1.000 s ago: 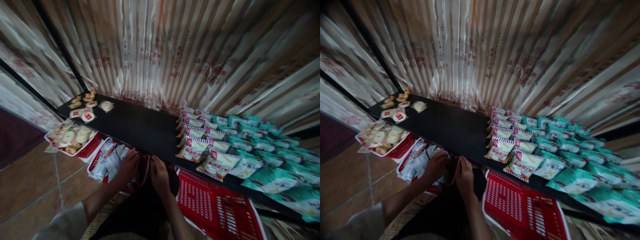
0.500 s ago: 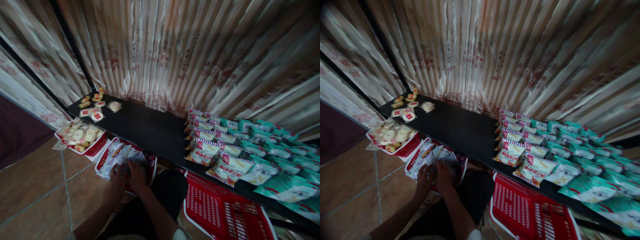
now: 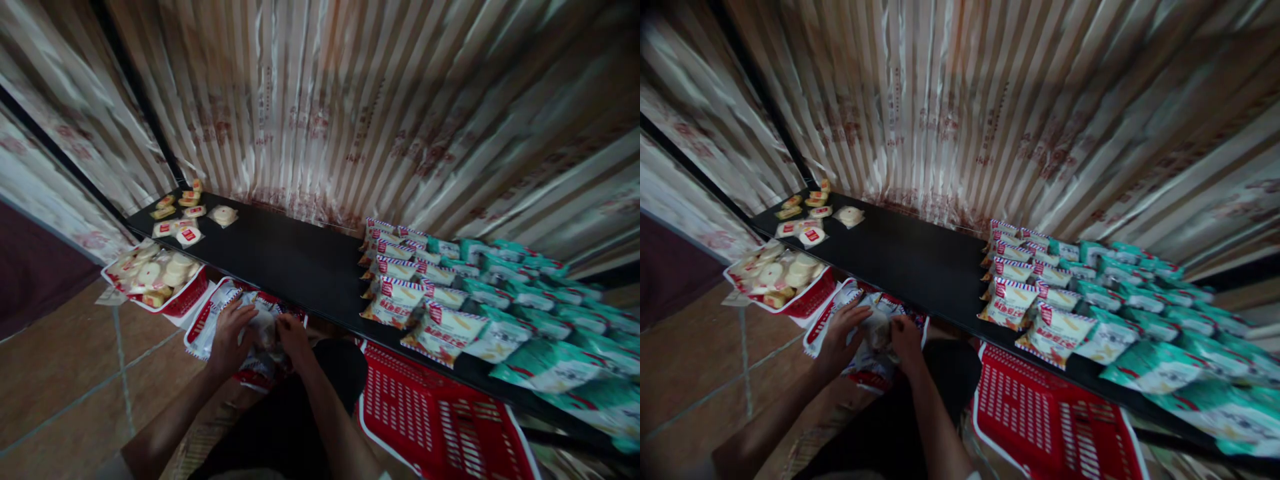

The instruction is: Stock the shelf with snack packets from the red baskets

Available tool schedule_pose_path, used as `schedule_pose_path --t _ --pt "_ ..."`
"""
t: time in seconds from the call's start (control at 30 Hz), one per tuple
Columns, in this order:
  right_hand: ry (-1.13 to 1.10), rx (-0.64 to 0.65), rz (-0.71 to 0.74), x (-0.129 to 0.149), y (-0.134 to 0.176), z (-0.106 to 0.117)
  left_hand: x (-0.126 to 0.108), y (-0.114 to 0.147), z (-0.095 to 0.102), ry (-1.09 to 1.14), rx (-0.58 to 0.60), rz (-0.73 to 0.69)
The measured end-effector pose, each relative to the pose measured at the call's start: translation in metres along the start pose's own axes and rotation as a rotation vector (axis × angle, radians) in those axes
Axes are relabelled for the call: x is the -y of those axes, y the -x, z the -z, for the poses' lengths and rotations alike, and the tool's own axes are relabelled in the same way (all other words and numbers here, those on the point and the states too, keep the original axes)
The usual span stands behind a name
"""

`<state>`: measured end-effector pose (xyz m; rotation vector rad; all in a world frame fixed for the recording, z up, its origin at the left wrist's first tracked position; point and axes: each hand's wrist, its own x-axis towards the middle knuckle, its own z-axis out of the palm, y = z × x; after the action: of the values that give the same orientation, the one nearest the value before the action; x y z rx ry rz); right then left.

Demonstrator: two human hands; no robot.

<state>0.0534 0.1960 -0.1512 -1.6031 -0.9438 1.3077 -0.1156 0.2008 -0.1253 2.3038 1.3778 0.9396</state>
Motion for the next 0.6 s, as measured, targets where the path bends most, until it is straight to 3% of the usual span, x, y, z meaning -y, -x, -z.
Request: schedule_pose_path --t 0.1,0.2,0.33,0.43,0.53,0.6 --pt "-0.084 0.041 -0.092 0.004 0.005 0.017 -0.006 -0.019 0.011 -0.038 0.183 -0.128" --pt "-0.195 0.073 -0.142 0.008 0.014 0.038 -0.012 -0.030 0.013 -0.021 0.294 -0.181" --pt "-0.478 0.131 -0.255 0.014 0.024 0.066 -0.021 -0.042 0.003 0.091 0.353 -0.160" --pt "-0.524 0.130 -0.273 0.013 0.031 0.084 -0.033 -0.055 -0.001 0.155 0.409 -0.088" --pt "-0.516 0.077 -0.247 0.008 0.037 0.099 -0.050 -0.073 0.002 0.177 0.501 -0.112" --pt "-0.462 -0.059 -0.177 0.005 0.041 0.108 -0.061 -0.085 0.005 0.166 0.563 -0.204"
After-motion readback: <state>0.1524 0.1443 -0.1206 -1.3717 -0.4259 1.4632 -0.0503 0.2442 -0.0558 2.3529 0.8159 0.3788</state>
